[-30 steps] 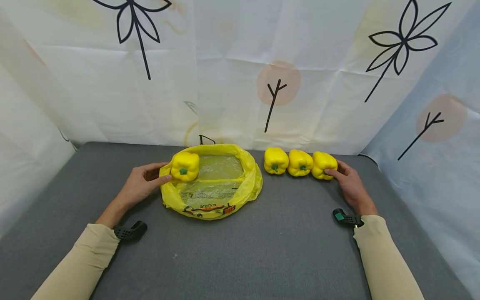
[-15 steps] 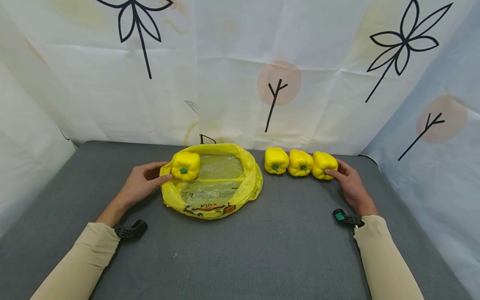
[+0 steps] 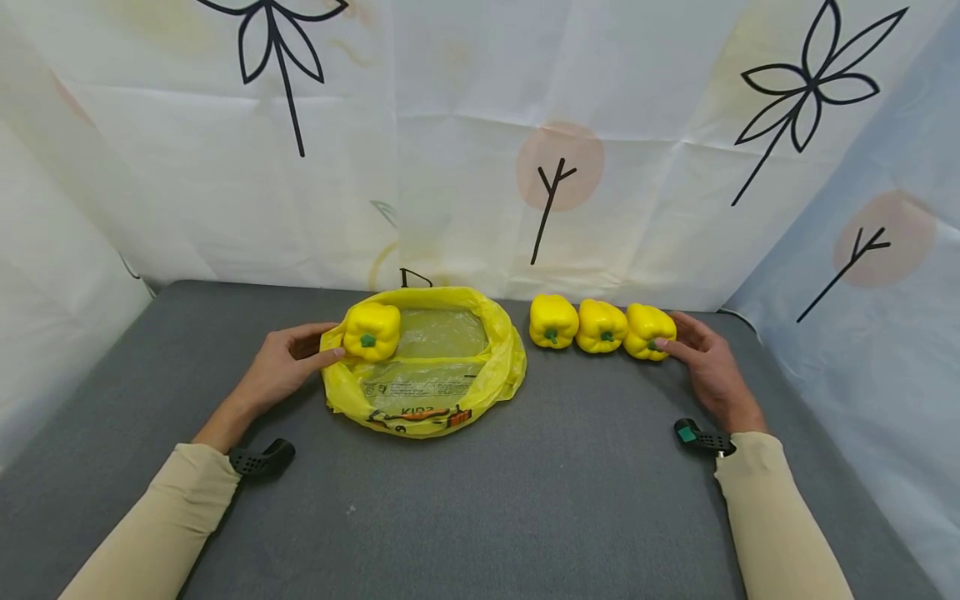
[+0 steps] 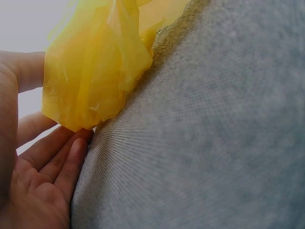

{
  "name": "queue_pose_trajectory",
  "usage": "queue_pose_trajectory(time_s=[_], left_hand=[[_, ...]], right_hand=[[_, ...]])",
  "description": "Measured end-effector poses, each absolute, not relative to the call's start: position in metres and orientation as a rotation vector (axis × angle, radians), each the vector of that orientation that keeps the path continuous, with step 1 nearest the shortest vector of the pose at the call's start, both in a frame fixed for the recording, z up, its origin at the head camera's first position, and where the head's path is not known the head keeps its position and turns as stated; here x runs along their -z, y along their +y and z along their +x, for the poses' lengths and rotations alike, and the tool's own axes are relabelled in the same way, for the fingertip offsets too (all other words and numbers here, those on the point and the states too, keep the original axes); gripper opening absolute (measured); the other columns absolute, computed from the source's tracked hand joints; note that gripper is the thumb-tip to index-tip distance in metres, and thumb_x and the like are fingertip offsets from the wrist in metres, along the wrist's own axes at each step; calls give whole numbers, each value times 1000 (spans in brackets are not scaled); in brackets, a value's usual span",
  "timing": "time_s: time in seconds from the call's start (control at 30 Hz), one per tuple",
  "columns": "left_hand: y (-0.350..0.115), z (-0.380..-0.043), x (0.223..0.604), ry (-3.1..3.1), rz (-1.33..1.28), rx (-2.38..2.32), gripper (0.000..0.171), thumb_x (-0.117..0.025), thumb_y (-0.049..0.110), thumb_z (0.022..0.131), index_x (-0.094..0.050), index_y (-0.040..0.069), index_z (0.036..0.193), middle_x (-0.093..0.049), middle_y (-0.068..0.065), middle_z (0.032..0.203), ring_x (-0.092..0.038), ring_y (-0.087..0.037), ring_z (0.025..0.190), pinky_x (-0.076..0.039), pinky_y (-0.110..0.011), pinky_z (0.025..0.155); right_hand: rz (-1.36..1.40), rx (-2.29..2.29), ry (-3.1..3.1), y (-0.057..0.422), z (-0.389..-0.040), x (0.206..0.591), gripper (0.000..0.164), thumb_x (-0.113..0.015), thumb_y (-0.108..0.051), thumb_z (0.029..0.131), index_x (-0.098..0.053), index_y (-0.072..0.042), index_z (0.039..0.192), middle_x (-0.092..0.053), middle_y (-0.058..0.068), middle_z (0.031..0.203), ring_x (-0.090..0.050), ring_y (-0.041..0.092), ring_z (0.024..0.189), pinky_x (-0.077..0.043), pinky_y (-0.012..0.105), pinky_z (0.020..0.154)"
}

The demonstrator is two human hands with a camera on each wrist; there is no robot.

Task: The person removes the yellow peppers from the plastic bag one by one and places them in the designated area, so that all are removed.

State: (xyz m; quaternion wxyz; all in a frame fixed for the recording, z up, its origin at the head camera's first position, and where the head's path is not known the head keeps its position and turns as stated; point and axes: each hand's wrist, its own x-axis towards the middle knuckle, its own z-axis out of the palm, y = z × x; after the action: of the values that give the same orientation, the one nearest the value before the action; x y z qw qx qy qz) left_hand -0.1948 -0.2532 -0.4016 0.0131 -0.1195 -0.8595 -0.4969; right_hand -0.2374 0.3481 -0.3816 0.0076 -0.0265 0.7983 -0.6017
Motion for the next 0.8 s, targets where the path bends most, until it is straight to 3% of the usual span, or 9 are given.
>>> queue_pose_trajectory(time_s=[0.17,0.3,0.4,0.8], left_hand=[[-253,-195,402,-2679,-373,1554,57,-65,24,102,-47,-2,149,-54,-26,143,-54,-39,128,-46,-10,86],[-253,-195,402,-2679,-365,1550,57,-66,24,102,-48,-2,149,-54,-26,142,-54,-39,127,-46,-10,85],[-253,-195,402,-2681,-357,1546,57,-66,25,102,-49,-2,149,-55,-25,142,-55,-39,126,-47,-11,85],[-253,-194,401,-2687,-359,1542,58,-65,27,102,-48,-1,149,-53,-26,143,-54,-41,128,-45,-10,86]], right_hand=[[-66,1823,2566,348,-233,373,79,-65,-28,102,-19,-6,163,-23,21,162,-33,25,136,-37,25,101],[-71,1789,2608,344,-230,365,80,-65,-28,102,-17,-7,163,-24,22,162,-31,32,141,-29,45,115],[-89,1786,2624,341,-229,359,81,-65,-27,102,-16,-7,163,-23,23,163,-27,37,145,-21,58,118],[-181,1734,2723,330,-223,338,75,-63,-25,103,-21,-12,164,-27,21,163,-27,42,144,-25,62,115]])
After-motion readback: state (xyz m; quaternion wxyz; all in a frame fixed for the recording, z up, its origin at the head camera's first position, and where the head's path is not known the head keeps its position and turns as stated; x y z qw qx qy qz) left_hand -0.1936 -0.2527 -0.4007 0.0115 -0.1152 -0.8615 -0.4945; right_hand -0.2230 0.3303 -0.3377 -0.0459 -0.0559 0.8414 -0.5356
